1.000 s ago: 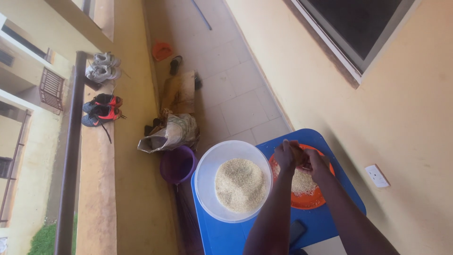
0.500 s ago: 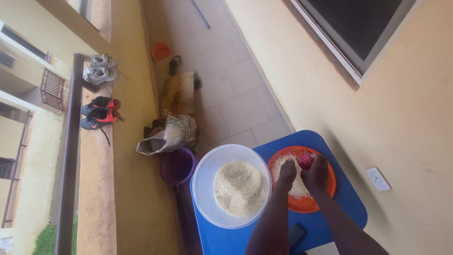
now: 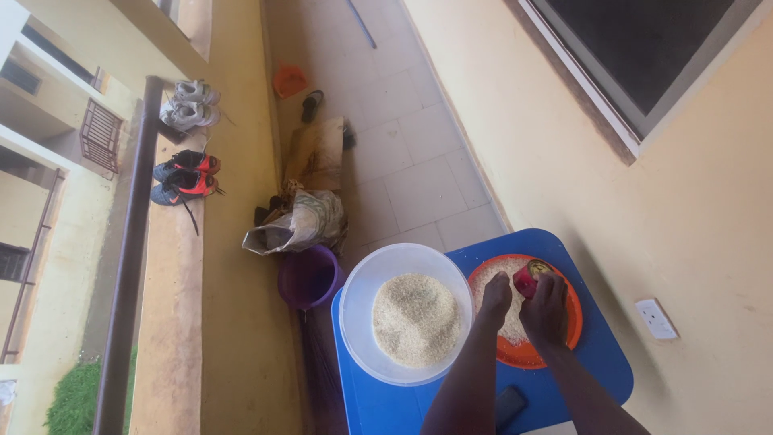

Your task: Scooping grains from a large bowl into a tray using a small cup

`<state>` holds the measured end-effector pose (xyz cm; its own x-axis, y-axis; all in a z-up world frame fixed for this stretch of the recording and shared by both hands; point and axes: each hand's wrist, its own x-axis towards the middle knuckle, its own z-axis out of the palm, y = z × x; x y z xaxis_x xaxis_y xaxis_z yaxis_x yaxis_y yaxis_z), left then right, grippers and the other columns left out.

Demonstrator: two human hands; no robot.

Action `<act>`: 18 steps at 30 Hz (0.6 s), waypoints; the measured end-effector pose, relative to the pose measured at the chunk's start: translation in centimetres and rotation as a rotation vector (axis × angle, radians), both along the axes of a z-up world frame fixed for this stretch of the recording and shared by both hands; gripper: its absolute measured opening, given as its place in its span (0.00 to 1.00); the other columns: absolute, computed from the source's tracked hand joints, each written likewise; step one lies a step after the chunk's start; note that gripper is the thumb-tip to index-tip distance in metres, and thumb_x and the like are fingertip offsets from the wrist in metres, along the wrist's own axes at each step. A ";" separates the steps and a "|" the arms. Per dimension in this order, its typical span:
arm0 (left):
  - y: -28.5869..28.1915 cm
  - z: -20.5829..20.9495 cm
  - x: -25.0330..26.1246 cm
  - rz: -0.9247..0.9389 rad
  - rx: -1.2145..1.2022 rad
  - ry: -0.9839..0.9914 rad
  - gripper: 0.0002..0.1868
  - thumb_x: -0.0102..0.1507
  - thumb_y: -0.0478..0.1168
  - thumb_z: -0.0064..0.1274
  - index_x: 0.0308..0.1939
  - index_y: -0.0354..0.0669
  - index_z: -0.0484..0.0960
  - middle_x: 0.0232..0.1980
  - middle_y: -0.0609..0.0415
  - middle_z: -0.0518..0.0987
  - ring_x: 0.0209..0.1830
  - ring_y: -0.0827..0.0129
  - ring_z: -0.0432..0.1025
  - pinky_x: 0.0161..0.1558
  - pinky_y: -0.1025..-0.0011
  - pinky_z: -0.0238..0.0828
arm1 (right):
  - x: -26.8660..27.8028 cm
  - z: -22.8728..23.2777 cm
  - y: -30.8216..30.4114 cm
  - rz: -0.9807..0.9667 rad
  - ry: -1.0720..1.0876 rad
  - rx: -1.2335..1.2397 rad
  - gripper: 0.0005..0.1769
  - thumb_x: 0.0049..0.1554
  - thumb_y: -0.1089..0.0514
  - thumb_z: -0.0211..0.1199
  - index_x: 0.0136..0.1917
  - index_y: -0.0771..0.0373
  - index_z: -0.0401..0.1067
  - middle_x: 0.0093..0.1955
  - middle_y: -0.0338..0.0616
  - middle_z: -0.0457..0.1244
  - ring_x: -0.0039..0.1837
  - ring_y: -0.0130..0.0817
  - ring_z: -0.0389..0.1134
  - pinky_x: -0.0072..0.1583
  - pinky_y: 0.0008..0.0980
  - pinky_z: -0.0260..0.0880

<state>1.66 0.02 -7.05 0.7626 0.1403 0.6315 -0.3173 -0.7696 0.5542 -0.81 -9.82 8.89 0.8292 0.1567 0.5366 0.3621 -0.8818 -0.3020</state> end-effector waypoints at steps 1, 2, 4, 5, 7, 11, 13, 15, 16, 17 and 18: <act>-0.1 2.4 -0.4 -0.016 -0.529 0.348 0.15 0.71 0.42 0.40 0.42 0.33 0.79 0.43 0.34 0.75 0.51 0.41 0.70 0.47 0.55 0.68 | -0.2 0.4 0.2 -0.013 0.052 0.055 0.33 0.36 0.68 0.57 0.59 0.62 0.64 0.57 0.51 0.57 0.60 0.55 0.65 0.60 0.50 0.72; 0.0 4.8 -0.5 -0.032 -1.057 0.693 0.23 0.71 0.53 0.40 0.47 0.35 0.80 0.56 0.31 0.77 0.66 0.42 0.68 0.62 0.57 0.65 | -0.2 0.7 0.4 -0.028 0.102 0.112 0.34 0.37 0.68 0.59 0.60 0.62 0.64 0.58 0.53 0.56 0.61 0.57 0.65 0.59 0.51 0.73; 0.2 8.5 -1.0 -0.039 -1.117 0.701 0.23 0.71 0.53 0.42 0.50 0.35 0.80 0.59 0.31 0.76 0.68 0.42 0.66 0.65 0.58 0.63 | 0.3 0.4 0.4 -0.084 0.162 0.205 0.36 0.36 0.63 0.62 0.61 0.61 0.64 0.58 0.56 0.57 0.61 0.61 0.64 0.58 0.56 0.71; 0.3 10.3 -1.4 -0.046 -1.177 0.711 0.24 0.71 0.53 0.44 0.53 0.35 0.80 0.61 0.32 0.75 0.70 0.42 0.65 0.68 0.58 0.61 | 0.5 0.2 0.4 -0.140 0.224 0.299 0.39 0.34 0.58 0.65 0.62 0.61 0.65 0.58 0.59 0.58 0.60 0.64 0.64 0.56 0.62 0.70; 0.6 11.7 -0.5 -0.041 -1.175 0.730 0.26 0.70 0.58 0.43 0.54 0.39 0.81 0.58 0.34 0.77 0.63 0.43 0.70 0.63 0.56 0.66 | 0.8 1.8 1.1 -0.303 0.305 0.379 0.31 0.42 0.47 0.68 0.58 0.55 0.70 0.55 0.51 0.63 0.58 0.58 0.68 0.56 0.56 0.71; 1.0 18.3 -0.1 0.022 -1.200 0.718 0.34 0.69 0.66 0.45 0.66 0.46 0.78 0.67 0.42 0.75 0.73 0.45 0.64 0.74 0.56 0.56 | 2.0 4.9 2.3 -0.407 0.571 1.125 0.21 0.54 0.50 0.71 0.55 0.66 0.76 0.47 0.60 0.68 0.44 0.53 0.72 0.40 0.46 0.76; 2.2 23.8 -1.1 0.047 -1.166 0.635 0.29 0.71 0.64 0.42 0.62 0.49 0.81 0.63 0.44 0.78 0.70 0.46 0.66 0.70 0.54 0.59 | 2.2 7.4 3.3 -0.335 0.647 1.235 0.18 0.53 0.52 0.69 0.51 0.65 0.75 0.43 0.57 0.67 0.42 0.52 0.72 0.40 0.51 0.77; 3.5 27.1 -2.0 0.080 -1.133 0.560 0.25 0.73 0.62 0.40 0.57 0.52 0.83 0.58 0.47 0.81 0.68 0.48 0.69 0.67 0.53 0.62 | 2.2 9.2 4.7 -0.264 0.735 1.338 0.14 0.52 0.54 0.67 0.48 0.65 0.75 0.39 0.54 0.65 0.39 0.52 0.72 0.40 0.57 0.78; 4.3 27.8 -2.1 0.131 -1.127 0.487 0.21 0.73 0.58 0.40 0.54 0.56 0.85 0.54 0.52 0.83 0.64 0.54 0.73 0.64 0.59 0.65 | 2.3 9.9 5.6 -0.212 0.768 1.339 0.13 0.51 0.54 0.66 0.46 0.64 0.74 0.39 0.52 0.65 0.39 0.51 0.72 0.40 0.59 0.77; 5.1 28.6 -2.1 0.181 -1.119 0.414 0.19 0.73 0.55 0.40 0.50 0.60 0.87 0.51 0.56 0.85 0.60 0.59 0.76 0.62 0.65 0.67 | 2.5 10.6 6.6 -0.161 0.801 1.340 0.11 0.49 0.55 0.64 0.44 0.63 0.74 0.38 0.51 0.65 0.38 0.50 0.72 0.40 0.60 0.76; 6.3 29.5 -2.6 0.194 -1.118 0.408 0.19 0.73 0.55 0.40 0.50 0.60 0.87 0.51 0.56 0.85 0.60 0.59 0.76 0.62 0.65 0.67 | 2.4 11.4 7.7 -0.150 0.811 1.338 0.11 0.49 0.55 0.64 0.44 0.63 0.74 0.38 0.51 0.65 0.38 0.50 0.72 0.40 0.60 0.76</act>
